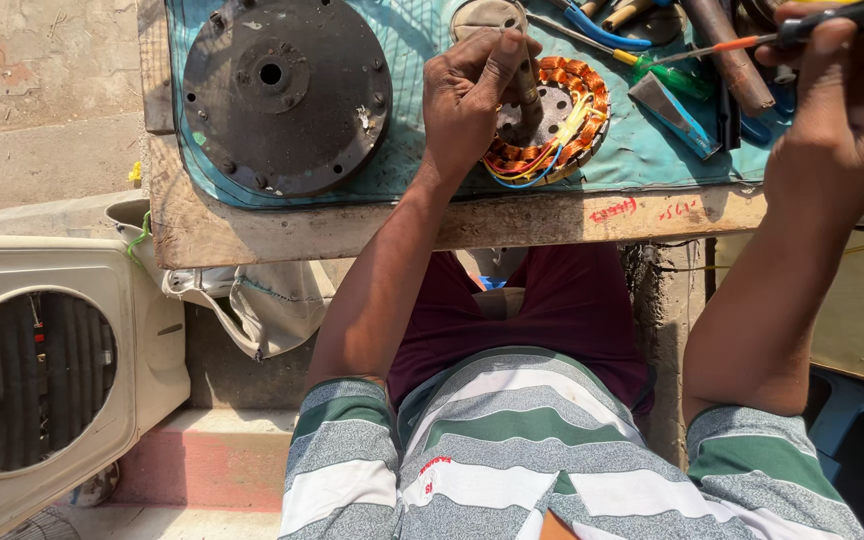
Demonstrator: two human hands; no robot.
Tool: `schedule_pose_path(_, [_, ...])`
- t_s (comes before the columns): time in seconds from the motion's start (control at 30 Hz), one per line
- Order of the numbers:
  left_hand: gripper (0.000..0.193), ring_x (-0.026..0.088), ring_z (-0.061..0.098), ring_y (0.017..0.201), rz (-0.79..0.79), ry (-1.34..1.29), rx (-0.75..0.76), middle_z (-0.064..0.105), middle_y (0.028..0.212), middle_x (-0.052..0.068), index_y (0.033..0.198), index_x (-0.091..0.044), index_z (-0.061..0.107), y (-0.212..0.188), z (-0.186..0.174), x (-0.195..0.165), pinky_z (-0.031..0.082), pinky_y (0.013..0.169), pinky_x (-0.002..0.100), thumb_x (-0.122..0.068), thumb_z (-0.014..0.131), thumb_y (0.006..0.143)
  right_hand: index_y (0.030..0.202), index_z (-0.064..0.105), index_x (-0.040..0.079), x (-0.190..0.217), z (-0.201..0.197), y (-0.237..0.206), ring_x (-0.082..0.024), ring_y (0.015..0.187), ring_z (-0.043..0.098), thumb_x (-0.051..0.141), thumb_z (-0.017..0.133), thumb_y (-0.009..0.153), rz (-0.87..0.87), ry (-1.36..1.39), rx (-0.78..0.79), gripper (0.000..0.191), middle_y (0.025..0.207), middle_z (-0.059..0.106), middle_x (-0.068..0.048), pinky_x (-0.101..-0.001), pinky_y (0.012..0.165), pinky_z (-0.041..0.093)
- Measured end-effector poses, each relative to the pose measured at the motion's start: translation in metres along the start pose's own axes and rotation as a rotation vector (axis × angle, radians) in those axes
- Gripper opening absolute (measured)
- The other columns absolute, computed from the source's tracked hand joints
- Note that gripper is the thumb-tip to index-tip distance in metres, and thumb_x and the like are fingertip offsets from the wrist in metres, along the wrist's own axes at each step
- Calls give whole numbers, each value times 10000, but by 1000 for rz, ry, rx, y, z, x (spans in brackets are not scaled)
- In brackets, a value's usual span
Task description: The person works at a bench reassembling an electric fan motor. They fit the copper-wound stator onto the shaft assembly, press the rotor and end bells together by hand, brush dust off the metal housing parts, and fit small bearing components into the housing.
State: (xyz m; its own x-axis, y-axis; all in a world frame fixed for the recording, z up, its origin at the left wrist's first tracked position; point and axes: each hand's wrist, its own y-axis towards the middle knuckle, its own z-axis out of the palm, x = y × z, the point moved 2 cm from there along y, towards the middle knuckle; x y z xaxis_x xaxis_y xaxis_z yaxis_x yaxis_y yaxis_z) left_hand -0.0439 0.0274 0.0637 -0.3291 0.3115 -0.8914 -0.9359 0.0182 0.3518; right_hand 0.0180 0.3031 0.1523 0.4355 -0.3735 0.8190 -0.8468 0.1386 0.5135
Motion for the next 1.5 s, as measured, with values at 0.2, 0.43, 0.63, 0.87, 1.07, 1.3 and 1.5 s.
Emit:
schedule_pose_path(0.2, [440, 69, 654, 663, 82, 239, -46, 719, 703, 12, 994, -27, 795, 3, 8, -5, 535, 596, 256, -420, 610, 1062, 1398, 290, 166, 36, 35, -36, -339, 1098, 765, 145, 545, 1177, -497, 185, -63, 338, 1279, 611, -241, -438, 897, 651])
schedule_pose_path(0.43, [426, 77, 629, 645, 68, 255, -57, 706, 720, 19, 970, -31, 799, 5, 10, -4, 514, 583, 267, -409, 621, 1054, 1335, 247, 185, 35, 71, -39, -378, 1028, 738, 159, 483, 1112, -679, 184, -12, 325, 1192, 597, -312, -543, 877, 643])
schedule_pose_path(0.63, [405, 81, 636, 672, 88, 245, -57, 714, 766, 26, 982, -27, 794, 5, 11, -3, 531, 602, 266, -396, 641, 1050, 1369, 247, 175, 19, 76, -44, -437, 1006, 738, 182, 466, 1112, -718, 171, -12, 338, 1188, 595, -330, -557, 861, 660])
schedule_pose_path(0.87, [376, 69, 639, 673, 70, 228, -46, 726, 770, 23, 986, -26, 796, 5, 14, -3, 522, 586, 253, -366, 644, 1046, 1387, 228, 98, 24, 84, -56, -446, 961, 754, 54, 573, 1075, -854, -103, -75, 468, 1152, 602, -328, -494, 819, 650])
schedule_pose_path(1.07, [359, 68, 607, 664, 71, 224, -16, 690, 752, 22, 978, -26, 791, 6, 14, -5, 493, 587, 257, -338, 634, 1060, 1380, 247, 120, 19, 88, -59, -462, 979, 745, 44, 578, 1049, -830, -38, -93, 475, 1190, 590, -318, -497, 825, 696])
schedule_pose_path(1.3, [386, 81, 613, 692, 106, 273, 61, 685, 769, 22, 963, -21, 774, 5, 12, -10, 504, 621, 275, -344, 602, 1084, 1372, 229, 165, 18, 75, -47, -352, 1001, 754, 52, 572, 1100, -588, 101, -97, 452, 1234, 593, -256, -449, 856, 679])
schedule_pose_path(1.5, [374, 102, 610, 691, 161, 271, 140, 682, 783, 35, 975, -21, 771, 5, 11, -8, 489, 632, 297, -332, 603, 1095, 1391, 229, 196, 13, 56, -38, -328, 984, 764, 85, 549, 1194, -402, 122, -14, 391, 1252, 592, -216, -426, 882, 657])
